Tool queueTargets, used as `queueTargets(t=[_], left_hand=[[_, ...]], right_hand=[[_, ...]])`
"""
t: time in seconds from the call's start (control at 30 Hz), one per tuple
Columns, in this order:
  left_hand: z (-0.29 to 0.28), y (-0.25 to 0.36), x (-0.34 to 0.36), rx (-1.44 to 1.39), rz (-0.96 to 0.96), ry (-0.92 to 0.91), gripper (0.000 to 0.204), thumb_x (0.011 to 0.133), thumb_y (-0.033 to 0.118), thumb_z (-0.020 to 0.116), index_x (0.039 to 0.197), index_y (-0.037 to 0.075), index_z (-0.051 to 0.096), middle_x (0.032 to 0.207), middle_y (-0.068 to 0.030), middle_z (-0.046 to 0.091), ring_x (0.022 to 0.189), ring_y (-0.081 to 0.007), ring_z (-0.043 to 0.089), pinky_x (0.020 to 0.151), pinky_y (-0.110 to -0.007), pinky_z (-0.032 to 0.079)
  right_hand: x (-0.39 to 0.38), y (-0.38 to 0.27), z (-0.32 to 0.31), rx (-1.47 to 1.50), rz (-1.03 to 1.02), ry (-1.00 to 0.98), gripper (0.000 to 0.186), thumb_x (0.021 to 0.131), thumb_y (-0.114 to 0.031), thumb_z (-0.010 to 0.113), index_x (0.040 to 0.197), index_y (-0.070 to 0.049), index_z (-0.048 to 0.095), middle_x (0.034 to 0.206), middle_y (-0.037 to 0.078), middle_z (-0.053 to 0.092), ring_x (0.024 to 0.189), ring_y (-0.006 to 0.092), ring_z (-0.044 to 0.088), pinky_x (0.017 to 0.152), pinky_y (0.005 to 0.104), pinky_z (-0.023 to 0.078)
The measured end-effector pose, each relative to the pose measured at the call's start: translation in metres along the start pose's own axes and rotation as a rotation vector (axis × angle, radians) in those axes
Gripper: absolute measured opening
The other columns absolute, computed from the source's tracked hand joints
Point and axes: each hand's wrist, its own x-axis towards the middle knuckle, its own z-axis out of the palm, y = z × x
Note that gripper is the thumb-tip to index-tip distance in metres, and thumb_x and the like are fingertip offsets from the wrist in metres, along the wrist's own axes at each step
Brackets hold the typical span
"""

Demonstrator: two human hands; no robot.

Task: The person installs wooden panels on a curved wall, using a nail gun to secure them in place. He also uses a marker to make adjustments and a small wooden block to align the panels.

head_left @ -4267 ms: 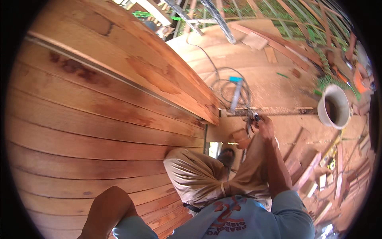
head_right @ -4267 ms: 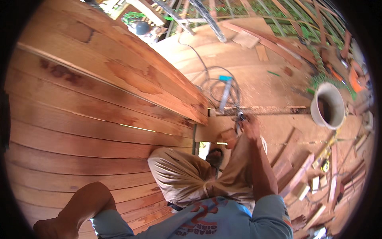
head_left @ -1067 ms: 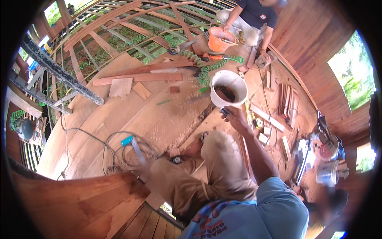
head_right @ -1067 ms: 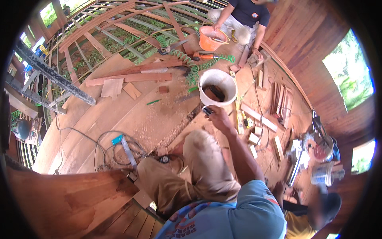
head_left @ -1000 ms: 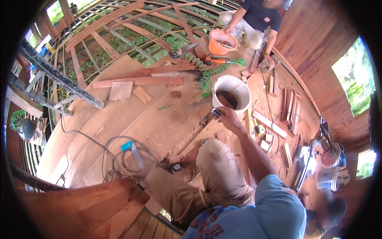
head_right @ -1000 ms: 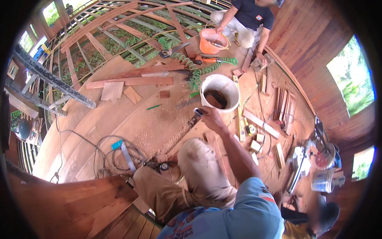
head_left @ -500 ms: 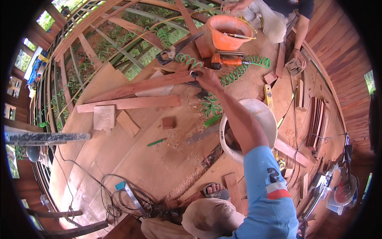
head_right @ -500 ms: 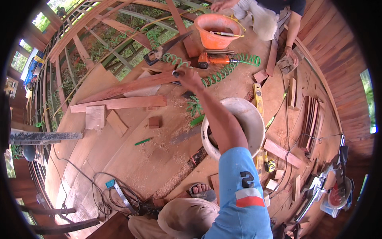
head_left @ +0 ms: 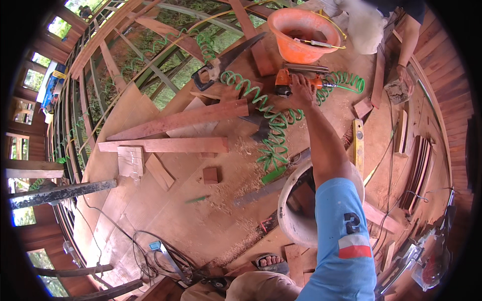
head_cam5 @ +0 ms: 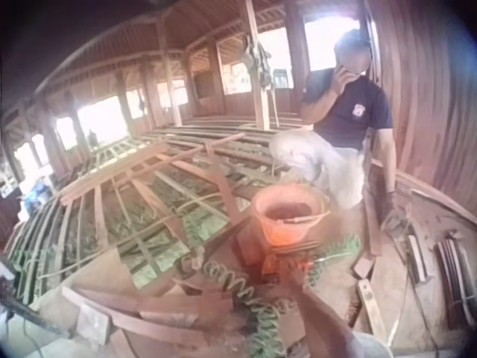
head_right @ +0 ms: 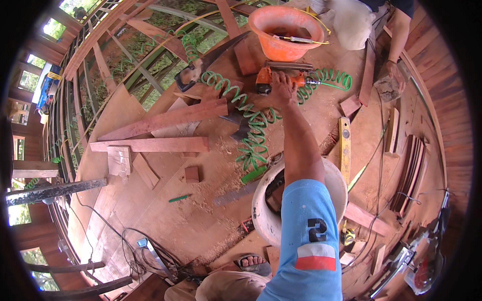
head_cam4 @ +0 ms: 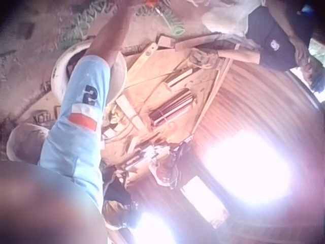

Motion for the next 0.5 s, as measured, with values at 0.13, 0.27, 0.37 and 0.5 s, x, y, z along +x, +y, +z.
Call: queueTargets(t=[0.13,0.27,0.37,0.5], left_hand=[[-0.015,-0.001,-0.002,0.034,-0.031,0.018,0.041,0.097,0.044,0.06,0.112,0.007,0.07,0.108,-0.0076,0.073,0.096,-0.0231,0.069,0.096,-0.043,0.051],[-0.026,-0.022,-0.001,0.07,-0.047,0.036,0.043,0.097,0.046,0.06,0.113,0.008,0.069,0.109,-0.0079,0.072,0.097,-0.0234,0.068,0.095,-0.043,0.051],[-0.045,-0.048,-0.001,0.095,-0.062,0.045,0.044,0.097,0.047,0.06,0.114,0.008,0.069,0.11,-0.0082,0.072,0.098,-0.0237,0.068,0.094,-0.043,0.052],[-0.136,-0.093,0.022,0.175,-0.057,0.159,0.046,0.097,0.049,0.06,0.116,0.008,0.069,0.111,-0.0085,0.072,0.098,-0.024,0.068,0.094,-0.044,0.053]], right_hand=[[0.015,0.013,-0.012,-0.214,0.015,0.026,0.064,0.087,-0.026,0.068,0.144,-0.012,0.044,0.152,0.01,0.046,0.144,0.0301,0.039,0.114,0.0592,0.029],[0.03,0.008,-0.033,-0.419,0.011,-0.254,0.058,0.089,-0.028,0.066,0.141,-0.009,0.049,0.147,0.011,0.053,0.14,0.0309,0.046,0.113,0.0564,0.033],[0.024,0.005,-0.035,-0.438,0.033,-0.406,0.058,0.09,-0.031,0.066,0.14,-0.006,0.051,0.141,0.011,0.059,0.133,0.0331,0.054,0.11,0.0565,0.04],[0.01,0.034,-0.004,-0.229,0.123,-0.307,0.051,0.092,-0.033,0.064,0.138,-0.013,0.055,0.133,0.014,0.063,0.125,0.0358,0.06,0.102,0.0553,0.049]])
